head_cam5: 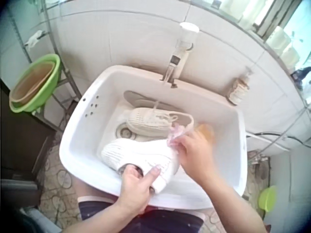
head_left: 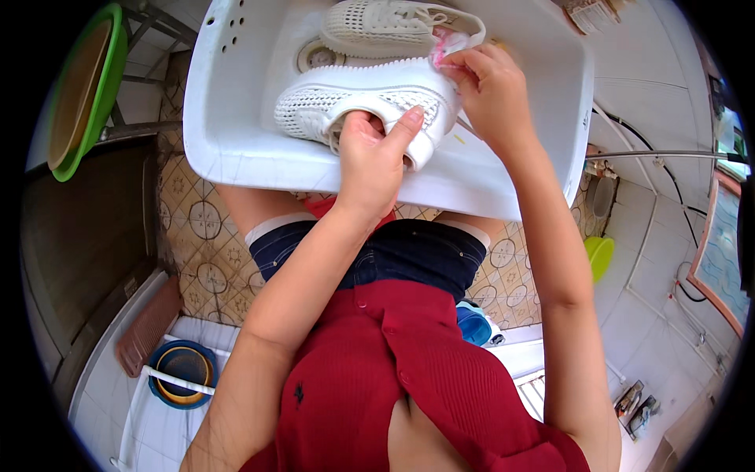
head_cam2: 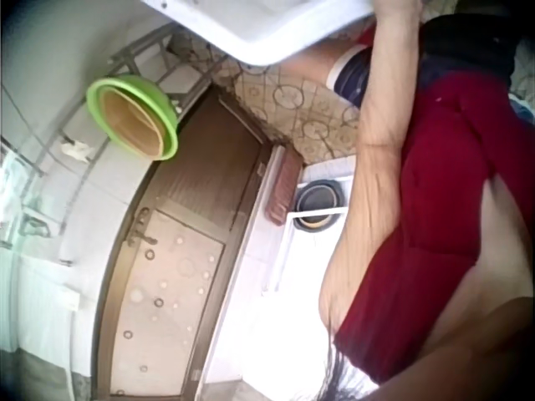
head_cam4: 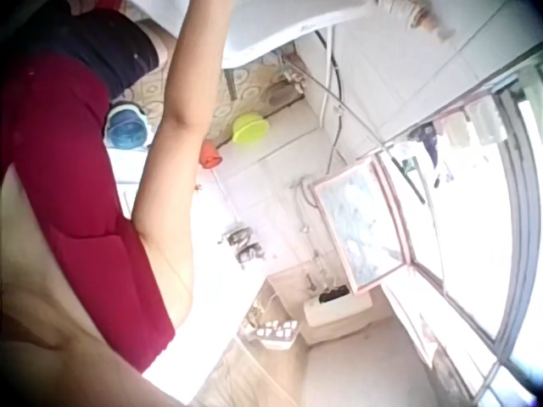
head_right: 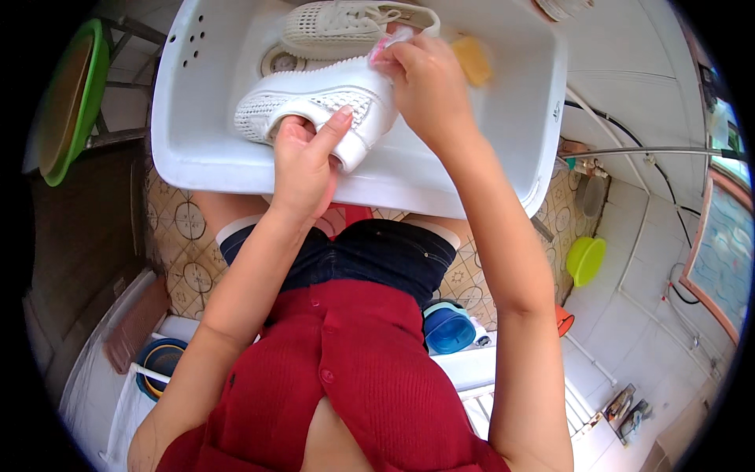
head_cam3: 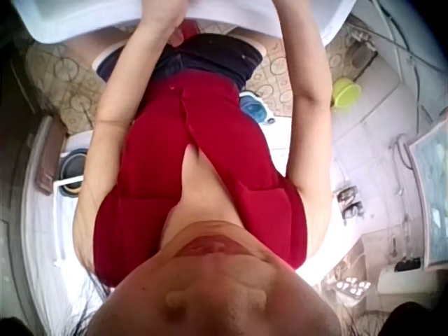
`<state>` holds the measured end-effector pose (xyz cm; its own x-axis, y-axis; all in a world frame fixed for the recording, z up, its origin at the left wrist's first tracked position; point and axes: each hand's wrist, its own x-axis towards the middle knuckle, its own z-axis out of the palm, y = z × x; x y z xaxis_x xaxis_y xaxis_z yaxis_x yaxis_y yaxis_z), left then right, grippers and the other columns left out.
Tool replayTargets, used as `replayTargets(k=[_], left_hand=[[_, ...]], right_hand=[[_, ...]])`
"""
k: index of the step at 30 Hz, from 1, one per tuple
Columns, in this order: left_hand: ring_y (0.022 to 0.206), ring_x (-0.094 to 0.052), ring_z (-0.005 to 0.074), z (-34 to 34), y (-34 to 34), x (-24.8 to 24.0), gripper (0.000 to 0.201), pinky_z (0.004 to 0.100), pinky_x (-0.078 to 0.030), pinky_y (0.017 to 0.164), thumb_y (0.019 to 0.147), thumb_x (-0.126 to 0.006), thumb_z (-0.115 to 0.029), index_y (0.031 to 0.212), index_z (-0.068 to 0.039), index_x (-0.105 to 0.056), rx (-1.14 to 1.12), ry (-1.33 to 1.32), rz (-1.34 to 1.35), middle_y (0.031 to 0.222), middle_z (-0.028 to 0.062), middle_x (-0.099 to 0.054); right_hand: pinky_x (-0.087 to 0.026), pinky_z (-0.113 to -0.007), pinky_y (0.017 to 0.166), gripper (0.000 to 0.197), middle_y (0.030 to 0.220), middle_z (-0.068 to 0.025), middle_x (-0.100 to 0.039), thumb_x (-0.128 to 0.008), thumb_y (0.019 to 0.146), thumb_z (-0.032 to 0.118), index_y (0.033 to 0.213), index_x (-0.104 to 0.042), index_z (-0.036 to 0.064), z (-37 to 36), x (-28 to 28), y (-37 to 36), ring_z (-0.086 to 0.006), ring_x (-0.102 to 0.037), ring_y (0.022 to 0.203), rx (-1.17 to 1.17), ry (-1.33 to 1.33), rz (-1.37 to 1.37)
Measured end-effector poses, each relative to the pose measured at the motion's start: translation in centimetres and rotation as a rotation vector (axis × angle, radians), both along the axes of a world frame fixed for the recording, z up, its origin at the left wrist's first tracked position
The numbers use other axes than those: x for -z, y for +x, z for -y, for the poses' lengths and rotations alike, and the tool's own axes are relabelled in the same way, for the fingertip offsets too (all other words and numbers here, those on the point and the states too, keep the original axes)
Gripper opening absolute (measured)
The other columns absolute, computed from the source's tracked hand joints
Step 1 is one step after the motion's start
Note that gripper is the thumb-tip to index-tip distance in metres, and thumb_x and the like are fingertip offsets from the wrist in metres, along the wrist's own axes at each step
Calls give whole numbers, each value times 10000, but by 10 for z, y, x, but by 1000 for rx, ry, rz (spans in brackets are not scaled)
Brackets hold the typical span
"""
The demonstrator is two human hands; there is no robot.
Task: The person scrubs a white shoe and its insole in a sink using a brush and a cloth.
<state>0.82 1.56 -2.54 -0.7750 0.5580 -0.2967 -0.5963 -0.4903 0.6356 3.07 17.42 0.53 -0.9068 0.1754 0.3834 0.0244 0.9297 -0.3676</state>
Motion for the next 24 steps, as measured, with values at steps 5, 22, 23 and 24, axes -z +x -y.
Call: replayTargets(k=[5,22,23,24], left_hand=[[948,-584,147,2,1,-3,314,275,-483,801,867,-614,-22,1140,62,-484,7,12,18,1088,123,-591],[955,-579,153,5,5,-6,290,286,-481,828,872,-606,-24,1119,64,-484,33,-79,-60,1085,125,-585],[954,-579,153,6,5,-8,285,285,-480,829,873,-603,-22,1118,63,-484,28,-65,-52,1083,127,-586],[952,-579,153,5,5,-9,281,285,-479,829,873,-600,-20,1116,62,-485,23,-48,-51,1081,128,-586]], right_hand=[[-455,-394,685,51,765,-119,-600,-635,753,35,779,-679,41,18,-12,7,-309,-563,763,6,-208,22],[-465,-404,668,86,782,-169,-622,-649,735,36,811,-684,16,24,-14,12,-340,-589,716,95,-354,83],[-468,-404,669,93,784,-173,-625,-649,734,35,817,-686,13,31,-21,15,-342,-592,707,107,-413,113],[-468,-404,669,93,784,-173,-625,-649,734,35,817,-686,13,27,-15,13,-342,-592,707,109,-416,110]])
